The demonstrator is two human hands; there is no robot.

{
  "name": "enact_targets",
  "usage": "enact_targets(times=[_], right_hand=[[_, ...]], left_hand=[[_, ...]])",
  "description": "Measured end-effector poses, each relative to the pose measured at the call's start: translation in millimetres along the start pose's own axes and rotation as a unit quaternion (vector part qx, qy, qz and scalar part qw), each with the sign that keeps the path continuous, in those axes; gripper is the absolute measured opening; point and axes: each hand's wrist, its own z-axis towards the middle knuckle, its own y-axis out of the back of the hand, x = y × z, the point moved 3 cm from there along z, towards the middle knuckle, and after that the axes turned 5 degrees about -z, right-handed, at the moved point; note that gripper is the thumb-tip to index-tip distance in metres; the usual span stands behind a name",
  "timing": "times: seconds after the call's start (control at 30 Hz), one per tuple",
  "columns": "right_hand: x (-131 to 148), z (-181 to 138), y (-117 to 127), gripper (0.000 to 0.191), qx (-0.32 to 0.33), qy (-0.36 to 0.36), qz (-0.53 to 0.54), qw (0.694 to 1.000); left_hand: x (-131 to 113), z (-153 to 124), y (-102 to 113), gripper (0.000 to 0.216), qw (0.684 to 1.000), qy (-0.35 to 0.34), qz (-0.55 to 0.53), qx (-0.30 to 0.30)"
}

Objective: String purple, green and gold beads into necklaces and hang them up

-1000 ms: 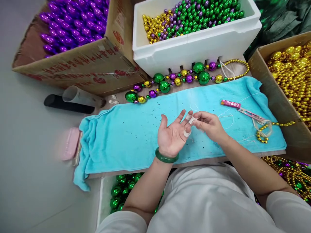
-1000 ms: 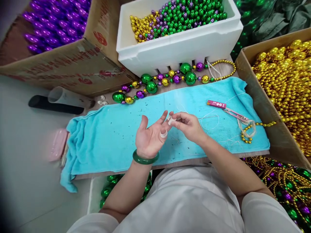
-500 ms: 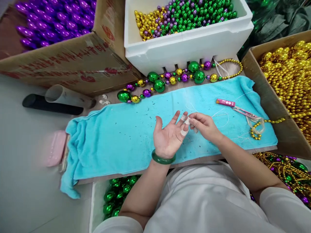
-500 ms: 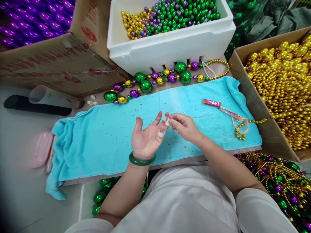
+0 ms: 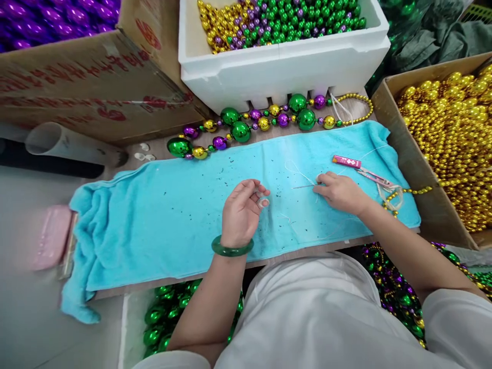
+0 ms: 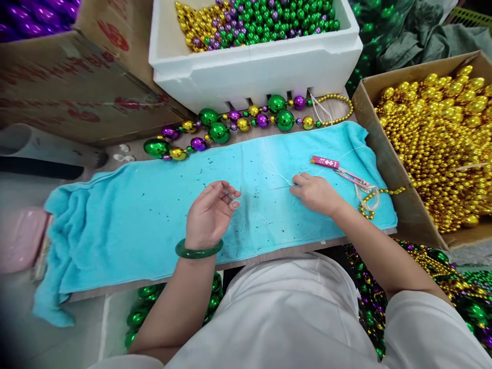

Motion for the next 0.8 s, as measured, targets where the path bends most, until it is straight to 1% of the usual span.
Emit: enact_targets(times=[0.07,0.1,0.17,0.23,0.3,0.33,0.37,0.4,0.43,0.5,0.57,0.63,0.7,0.77,0.8], right_hand=[[1,4,-1,0.022,0.008,0.004,0.021,1.000],[0,6,-1,0.021,-0.003,-0.008,0.049,0.999],[-4,9,2,0.018,-0.051,-0.048,0.146,0.987],[-6,11,3,0.014,-0.102,-0.092,0.270,0.953],[-7,14,3,0.011,-0.123,-0.128,0.378,0.909],[-7,15,3,0.011,-0.122,-0.145,0.408,0.893],[-7,15,3,0.011,-0.123,-0.159,0.418,0.886],[-7,14,5,0.012,-0.126,-0.167,0.408,0.889],[-7,13,7,0.013,-0.129,-0.165,0.381,0.900],[-6,8,10,0.022,-0.123,-0.140,0.294,0.937],[-4,3,10,0.031,-0.085,-0.101,0.203,0.970],[0,-1,6,0.031,-0.031,-0.073,0.132,0.988],[5,-3,0,0.026,0.004,-0.057,0.094,0.994],[8,-2,-6,0.024,0.009,-0.057,0.101,0.993],[8,-2,-7,0.023,-0.003,-0.063,0.126,0.990]], left_hand=[[2,0,-3,0.019,0.999,-0.022,0.048,0.008],[3,1,-5,0.019,0.996,-0.038,0.085,0.013],[5,2,-8,0.019,0.979,-0.079,0.185,0.030],[8,3,-15,0.018,0.941,-0.132,0.305,0.060],[12,4,-24,0.017,0.888,-0.187,0.409,0.100],[14,5,-29,0.017,0.861,-0.212,0.448,0.118],[17,6,-33,0.018,0.835,-0.234,0.480,0.132],[19,7,-36,0.019,0.812,-0.253,0.507,0.143],[21,8,-39,0.021,0.790,-0.269,0.531,0.149],[26,11,-43,0.023,0.748,-0.294,0.573,0.161],[31,14,-44,0.023,0.715,-0.305,0.603,0.180],[34,16,-44,0.022,0.699,-0.307,0.616,0.196],[37,18,-42,0.021,0.696,-0.306,0.618,0.202],[41,20,-41,0.021,0.692,-0.303,0.622,0.206],[42,21,-40,0.021,0.687,-0.301,0.627,0.209]])
